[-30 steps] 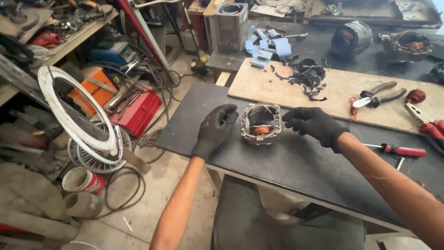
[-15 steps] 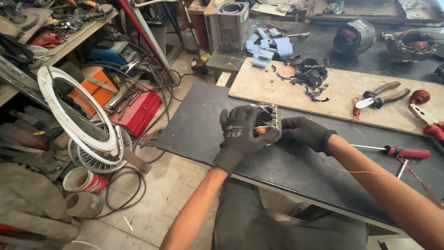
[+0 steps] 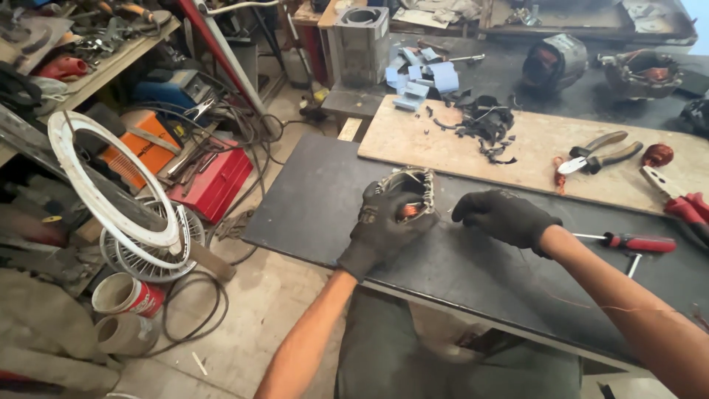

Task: Unwinding copper wire from an electric motor stator and twisting the strands

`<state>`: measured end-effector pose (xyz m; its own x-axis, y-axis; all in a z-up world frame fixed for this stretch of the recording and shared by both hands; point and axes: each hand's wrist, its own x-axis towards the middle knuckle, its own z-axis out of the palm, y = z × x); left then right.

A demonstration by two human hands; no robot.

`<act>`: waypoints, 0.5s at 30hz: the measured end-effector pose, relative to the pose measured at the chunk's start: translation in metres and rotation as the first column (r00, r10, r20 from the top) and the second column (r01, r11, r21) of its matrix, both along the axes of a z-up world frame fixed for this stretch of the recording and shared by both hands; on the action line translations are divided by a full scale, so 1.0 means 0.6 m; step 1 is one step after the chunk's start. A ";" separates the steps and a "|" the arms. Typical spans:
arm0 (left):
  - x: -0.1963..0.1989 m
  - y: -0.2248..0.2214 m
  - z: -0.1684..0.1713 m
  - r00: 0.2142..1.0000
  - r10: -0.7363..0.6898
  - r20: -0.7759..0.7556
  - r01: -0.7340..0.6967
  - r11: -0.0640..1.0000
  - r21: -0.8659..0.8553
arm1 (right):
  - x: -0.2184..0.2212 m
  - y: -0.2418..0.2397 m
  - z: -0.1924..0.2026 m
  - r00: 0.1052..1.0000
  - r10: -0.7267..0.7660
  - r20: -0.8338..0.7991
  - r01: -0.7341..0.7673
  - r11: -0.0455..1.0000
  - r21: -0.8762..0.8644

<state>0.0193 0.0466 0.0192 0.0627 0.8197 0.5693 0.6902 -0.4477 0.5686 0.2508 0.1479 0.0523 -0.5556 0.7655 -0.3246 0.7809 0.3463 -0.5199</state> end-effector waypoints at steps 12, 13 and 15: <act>-0.115 0.011 -0.138 0.671 0.443 0.594 -0.238 0.888 -0.392 | 0.032 0.031 0.011 0.995 -0.067 -0.073 0.067 0.998 -0.003; -0.115 0.013 -0.142 0.653 0.434 0.621 -0.230 0.895 -0.383 | 0.038 0.035 0.012 0.998 -0.054 -0.042 0.055 0.998 0.025; -0.109 0.008 -0.133 0.631 0.426 0.648 -0.225 0.900 -0.373 | 0.056 0.047 -0.001 0.999 -0.037 -0.008 0.037 0.998 0.053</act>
